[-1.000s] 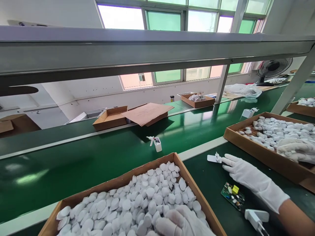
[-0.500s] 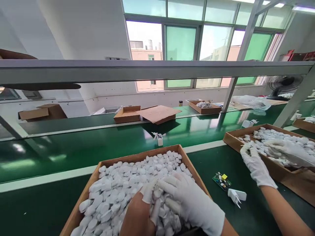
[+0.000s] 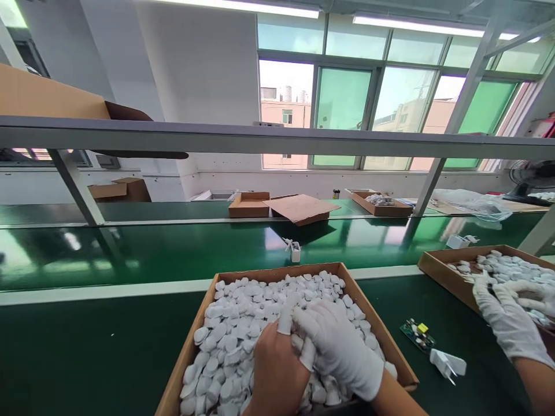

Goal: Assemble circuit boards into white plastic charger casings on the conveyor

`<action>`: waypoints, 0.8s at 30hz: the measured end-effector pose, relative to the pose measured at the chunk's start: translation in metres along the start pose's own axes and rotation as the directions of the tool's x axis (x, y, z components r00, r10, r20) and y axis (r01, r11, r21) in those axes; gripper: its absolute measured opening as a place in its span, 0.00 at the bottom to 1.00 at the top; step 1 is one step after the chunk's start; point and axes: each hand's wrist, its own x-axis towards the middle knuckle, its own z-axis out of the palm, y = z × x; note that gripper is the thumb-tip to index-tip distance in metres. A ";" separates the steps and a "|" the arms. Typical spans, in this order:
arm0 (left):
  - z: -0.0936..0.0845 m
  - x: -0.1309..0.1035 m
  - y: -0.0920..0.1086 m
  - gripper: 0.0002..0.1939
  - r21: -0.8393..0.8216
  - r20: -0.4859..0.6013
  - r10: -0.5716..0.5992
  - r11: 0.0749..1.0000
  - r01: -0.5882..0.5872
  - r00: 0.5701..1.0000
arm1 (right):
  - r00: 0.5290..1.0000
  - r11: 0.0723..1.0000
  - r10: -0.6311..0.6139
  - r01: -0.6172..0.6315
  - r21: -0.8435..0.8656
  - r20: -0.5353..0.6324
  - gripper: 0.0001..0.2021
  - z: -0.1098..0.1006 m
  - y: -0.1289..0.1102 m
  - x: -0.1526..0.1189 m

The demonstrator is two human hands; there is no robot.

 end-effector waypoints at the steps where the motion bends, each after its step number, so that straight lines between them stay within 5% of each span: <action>1: 0.000 0.000 -0.001 0.15 0.019 0.058 -0.012 1.000 0.011 0.998 | 0.999 0.999 0.030 -0.031 0.029 0.016 0.08 0.001 0.001 0.000; 11: 0.013 -0.007 -0.003 0.14 0.128 0.211 -0.047 0.992 0.020 0.976 | 0.980 0.965 0.194 -0.184 0.186 -0.038 0.14 0.014 0.012 -0.005; 14: 0.011 0.000 -0.007 0.15 0.150 0.102 0.096 0.983 -0.110 0.990 | 0.980 0.972 0.194 -0.199 0.129 0.044 0.08 0.011 0.014 -0.005; 17: 0.009 0.009 -0.018 0.17 0.172 -0.017 0.293 0.943 -0.286 0.956 | 0.989 0.994 0.091 -0.097 0.044 0.118 0.05 0.006 0.014 -0.004; 21: 0.020 0.014 -0.036 0.18 0.186 -0.028 0.429 0.890 -0.417 0.903 | 0.974 0.993 0.038 -0.011 -0.120 0.224 0.10 0.007 0.019 0.001; 24: 0.032 0.009 -0.047 0.18 0.158 -0.031 0.431 0.893 -0.421 0.902 | 0.959 0.984 0.002 0.049 -0.173 0.282 0.14 0.010 0.023 0.004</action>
